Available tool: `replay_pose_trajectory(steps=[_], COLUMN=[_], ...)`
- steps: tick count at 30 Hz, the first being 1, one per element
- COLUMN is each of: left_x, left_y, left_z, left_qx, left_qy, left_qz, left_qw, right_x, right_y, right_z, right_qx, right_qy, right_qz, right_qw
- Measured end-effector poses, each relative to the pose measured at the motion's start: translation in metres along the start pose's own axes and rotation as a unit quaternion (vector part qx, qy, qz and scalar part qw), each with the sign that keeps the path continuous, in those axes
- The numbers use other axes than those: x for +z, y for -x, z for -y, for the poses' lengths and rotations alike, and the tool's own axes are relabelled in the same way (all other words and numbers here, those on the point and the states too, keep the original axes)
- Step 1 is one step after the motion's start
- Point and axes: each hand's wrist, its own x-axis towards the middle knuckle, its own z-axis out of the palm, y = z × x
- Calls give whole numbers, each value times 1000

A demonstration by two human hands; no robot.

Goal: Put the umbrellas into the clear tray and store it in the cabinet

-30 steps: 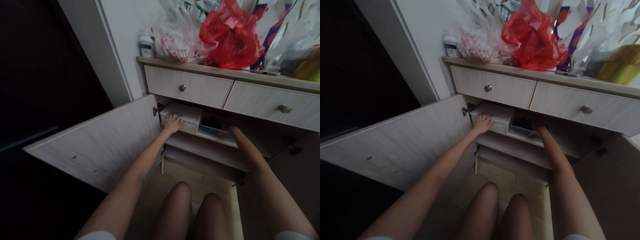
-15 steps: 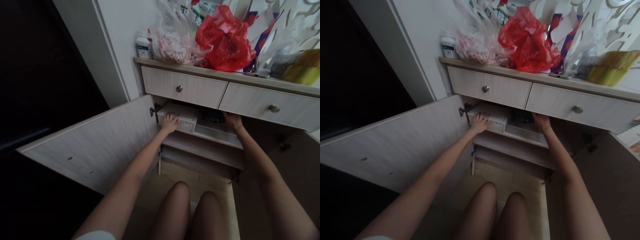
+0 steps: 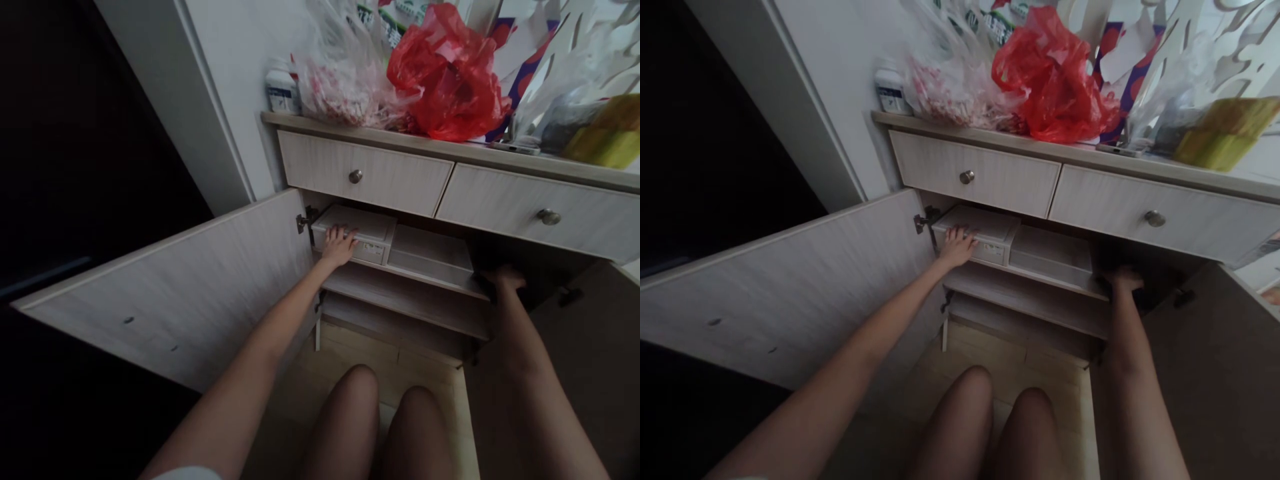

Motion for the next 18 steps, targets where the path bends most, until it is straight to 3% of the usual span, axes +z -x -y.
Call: replay_pose_trajectory(steps=[2, 3, 6, 10, 12, 15, 18], left_x=[1, 2, 4, 3, 1, -1, -5], left_y=[0, 0, 0, -1, -1, -4, -11], left_z=[1, 2, 3, 1, 0, 0, 1], left_qx=[4, 6, 7, 0, -3, -8, -9], left_qy=[-3, -4, -5, -8, -1, 14, 17], left_qz=[-3, -3, -3, 3, 7, 21, 45], left_qw=[1000, 1000, 1000, 1000, 1000, 1000, 999], right_x=[6, 8, 15, 21, 18, 8, 5], right_y=[10, 14, 21, 30, 37, 56, 80], right_z=[10, 13, 14, 0, -2, 12, 39], right_qx=[76, 78, 15, -55, -61, -111, -212], right_qy=[-3, -7, -17, -56, -100, -193, -242], right_qz=[14, 9, -7, 15, -40, -147, -113], right_qw=[997, 997, 1000, 997, 992, 964, 940])
